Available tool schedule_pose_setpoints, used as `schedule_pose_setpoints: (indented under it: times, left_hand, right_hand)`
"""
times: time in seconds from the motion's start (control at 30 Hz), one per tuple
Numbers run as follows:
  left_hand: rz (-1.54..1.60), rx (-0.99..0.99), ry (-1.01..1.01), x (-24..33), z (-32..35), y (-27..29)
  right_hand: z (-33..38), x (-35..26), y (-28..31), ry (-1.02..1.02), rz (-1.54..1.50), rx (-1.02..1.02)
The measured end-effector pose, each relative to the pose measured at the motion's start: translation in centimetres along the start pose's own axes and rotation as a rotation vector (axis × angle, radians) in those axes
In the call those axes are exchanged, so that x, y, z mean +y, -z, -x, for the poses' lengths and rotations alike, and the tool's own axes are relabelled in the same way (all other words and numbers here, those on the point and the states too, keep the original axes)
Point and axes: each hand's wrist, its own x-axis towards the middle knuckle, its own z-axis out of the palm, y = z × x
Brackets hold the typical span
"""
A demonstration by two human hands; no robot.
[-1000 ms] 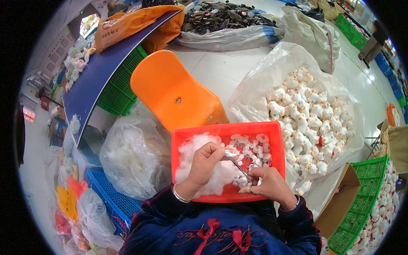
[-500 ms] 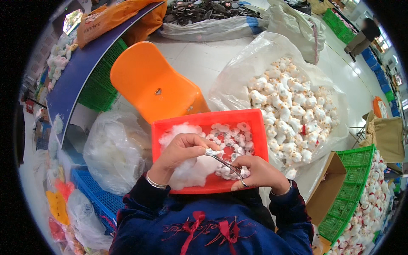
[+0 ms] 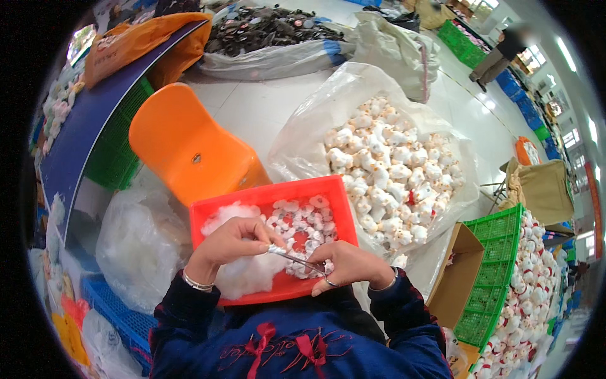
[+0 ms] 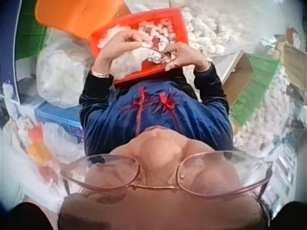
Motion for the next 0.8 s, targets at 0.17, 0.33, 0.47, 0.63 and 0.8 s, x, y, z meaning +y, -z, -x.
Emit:
schedule_pose_setpoints:
  times: [0.17, 0.33, 0.47, 0.63, 0.8]
  left_hand:
    - [-0.039, -0.01, 0.047, -0.5, 0.3, 0.0]
    - [-0.008, -0.219, -0.106, -1.8, 0.3, 0.8]
    - [0.1, -0.063, -0.072, 0.3, 0.3, -2.0]
    - [-0.23, -0.106, -0.069, -0.1, 0.0, -2.6]
    - [-0.097, 0.123, -0.03, 0.0, -0.5, -3.1]
  right_hand:
    - [0.5, 0.0, -0.1, -0.021, 0.048, 0.026]
    - [0.6, -0.4, 0.0, 0.014, -0.01, -0.06]
    - [0.9, -0.7, 0.5, -0.019, 0.013, -0.083]
    - [1.4, -0.6, 0.4, -0.075, -0.011, -0.095]
    - [2.2, -0.4, 0.3, -0.057, -0.047, 0.003]
